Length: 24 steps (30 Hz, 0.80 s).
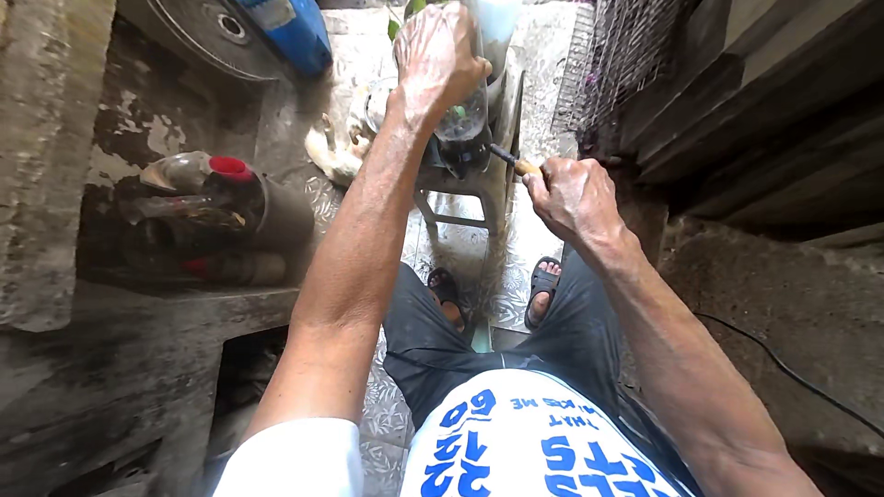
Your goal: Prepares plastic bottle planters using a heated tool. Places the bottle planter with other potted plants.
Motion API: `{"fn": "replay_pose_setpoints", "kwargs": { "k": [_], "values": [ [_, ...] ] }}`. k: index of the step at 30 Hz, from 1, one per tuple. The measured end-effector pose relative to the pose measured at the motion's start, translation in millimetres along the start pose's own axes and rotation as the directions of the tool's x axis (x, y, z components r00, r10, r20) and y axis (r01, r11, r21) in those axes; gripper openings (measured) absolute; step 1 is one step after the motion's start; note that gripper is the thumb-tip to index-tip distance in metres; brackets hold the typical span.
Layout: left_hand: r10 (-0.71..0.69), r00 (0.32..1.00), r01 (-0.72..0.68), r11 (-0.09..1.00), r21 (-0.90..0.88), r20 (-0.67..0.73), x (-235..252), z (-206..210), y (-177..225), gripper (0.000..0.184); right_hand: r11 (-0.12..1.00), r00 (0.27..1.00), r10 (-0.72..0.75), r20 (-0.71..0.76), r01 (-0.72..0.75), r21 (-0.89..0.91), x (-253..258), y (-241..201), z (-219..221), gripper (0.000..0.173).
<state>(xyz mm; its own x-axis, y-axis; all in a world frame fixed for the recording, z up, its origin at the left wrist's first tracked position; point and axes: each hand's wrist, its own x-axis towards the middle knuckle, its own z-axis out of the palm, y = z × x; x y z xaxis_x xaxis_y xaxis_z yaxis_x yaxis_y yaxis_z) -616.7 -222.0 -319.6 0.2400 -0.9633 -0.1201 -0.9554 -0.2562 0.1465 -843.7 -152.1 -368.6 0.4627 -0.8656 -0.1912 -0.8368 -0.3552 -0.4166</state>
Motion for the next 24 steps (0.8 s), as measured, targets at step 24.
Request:
{"fn": "replay_pose_setpoints", "kwargs": {
  "k": [24],
  "values": [
    [0.161, 0.987, -0.162, 0.985, -0.056, -0.023, -7, 10, -8, 0.030, 0.990, 0.988, 0.064, 0.143, -0.044, -0.134, 25, -35, -21, 0.038]
  ]
}}
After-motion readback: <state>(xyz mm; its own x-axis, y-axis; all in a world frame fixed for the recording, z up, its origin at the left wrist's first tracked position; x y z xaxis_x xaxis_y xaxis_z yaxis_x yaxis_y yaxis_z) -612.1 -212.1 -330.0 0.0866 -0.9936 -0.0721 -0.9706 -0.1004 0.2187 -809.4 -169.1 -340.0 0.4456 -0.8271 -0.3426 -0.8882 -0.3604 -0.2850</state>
